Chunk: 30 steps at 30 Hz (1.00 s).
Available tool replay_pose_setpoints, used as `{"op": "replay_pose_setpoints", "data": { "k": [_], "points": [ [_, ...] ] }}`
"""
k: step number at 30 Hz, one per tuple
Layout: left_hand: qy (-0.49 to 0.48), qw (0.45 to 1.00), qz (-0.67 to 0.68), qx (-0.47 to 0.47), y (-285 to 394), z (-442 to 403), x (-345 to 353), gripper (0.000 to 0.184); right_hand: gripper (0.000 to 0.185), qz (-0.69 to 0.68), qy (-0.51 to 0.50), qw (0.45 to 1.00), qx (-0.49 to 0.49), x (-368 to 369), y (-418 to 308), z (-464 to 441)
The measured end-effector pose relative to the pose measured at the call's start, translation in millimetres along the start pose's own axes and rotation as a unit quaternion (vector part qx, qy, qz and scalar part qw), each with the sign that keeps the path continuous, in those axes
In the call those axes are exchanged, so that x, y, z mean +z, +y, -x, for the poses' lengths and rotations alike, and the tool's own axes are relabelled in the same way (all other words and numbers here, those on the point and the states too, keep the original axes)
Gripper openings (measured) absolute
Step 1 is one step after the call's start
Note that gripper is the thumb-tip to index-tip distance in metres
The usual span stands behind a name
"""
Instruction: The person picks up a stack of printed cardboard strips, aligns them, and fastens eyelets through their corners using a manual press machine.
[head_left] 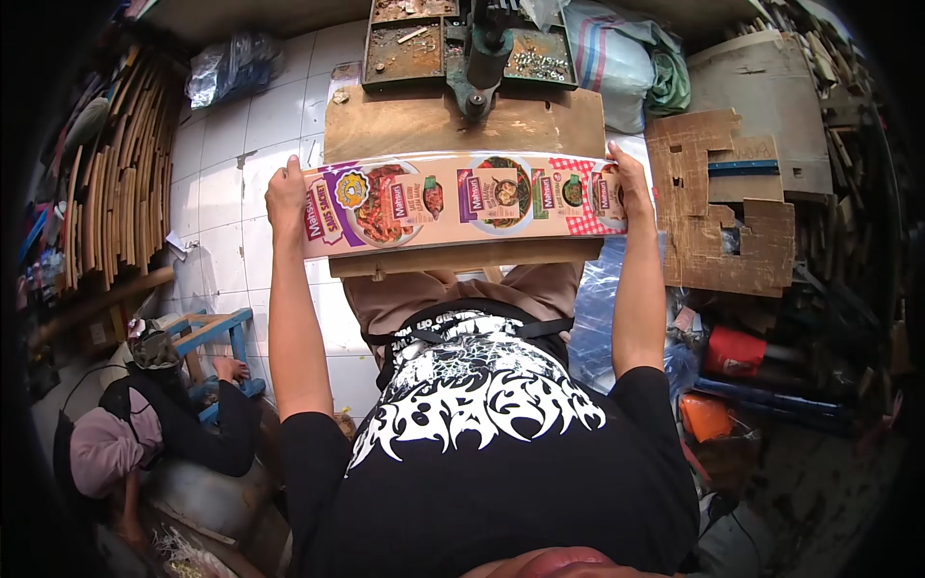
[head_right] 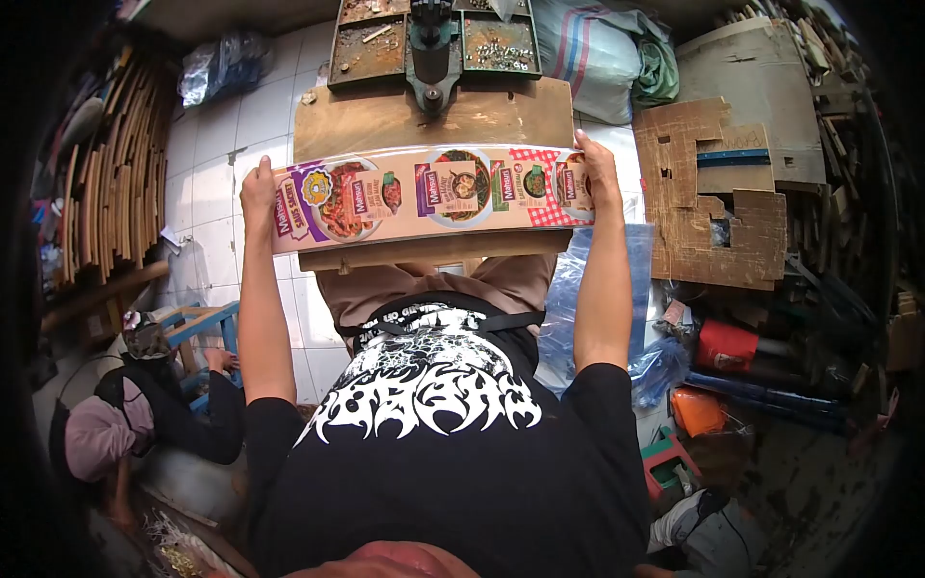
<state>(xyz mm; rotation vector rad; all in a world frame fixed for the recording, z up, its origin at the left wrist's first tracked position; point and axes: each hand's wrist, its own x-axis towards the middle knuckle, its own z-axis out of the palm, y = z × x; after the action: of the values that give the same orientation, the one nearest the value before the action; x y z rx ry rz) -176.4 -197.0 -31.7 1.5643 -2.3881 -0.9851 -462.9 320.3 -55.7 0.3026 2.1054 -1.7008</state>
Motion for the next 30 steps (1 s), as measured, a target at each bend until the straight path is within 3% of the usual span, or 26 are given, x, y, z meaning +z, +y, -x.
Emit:
{"op": "replay_pose_setpoints", "data": {
  "k": [5, 9, 12, 16, 30],
  "points": [
    [0.007, 1.0, 0.003, -0.004, 6.6, 6.1, -3.5, 0.063, 0.028, -0.044, -0.024, 0.998, -0.025, 1.2, 4.4, 3.6],
    [0.006, 1.0, 0.005, -0.003, 4.0, 4.8, -2.2, 0.063, 0.023, 0.031, 0.069, 0.99, -0.117, 9.0, 3.4, 5.5],
    [0.0, 1.0, 0.016, -0.005, 6.1, 7.4, -4.0, 0.063, 0.03, 0.241, 0.173, 0.941, -0.164, 15.0, -8.5, 8.7],
    [-0.001, 1.0, 0.017, 0.0, 7.9, 10.3, -5.6, 0.062, 0.027, 0.306, 0.165, 0.915, -0.203, 25.2, -24.2, 11.7],
    [0.001, 1.0, 0.018, -0.007, 4.1, 6.8, -3.1, 0.062, 0.034, 0.312, 0.169, 0.924, -0.142, 21.3, -19.2, 3.5]
  ]
}}
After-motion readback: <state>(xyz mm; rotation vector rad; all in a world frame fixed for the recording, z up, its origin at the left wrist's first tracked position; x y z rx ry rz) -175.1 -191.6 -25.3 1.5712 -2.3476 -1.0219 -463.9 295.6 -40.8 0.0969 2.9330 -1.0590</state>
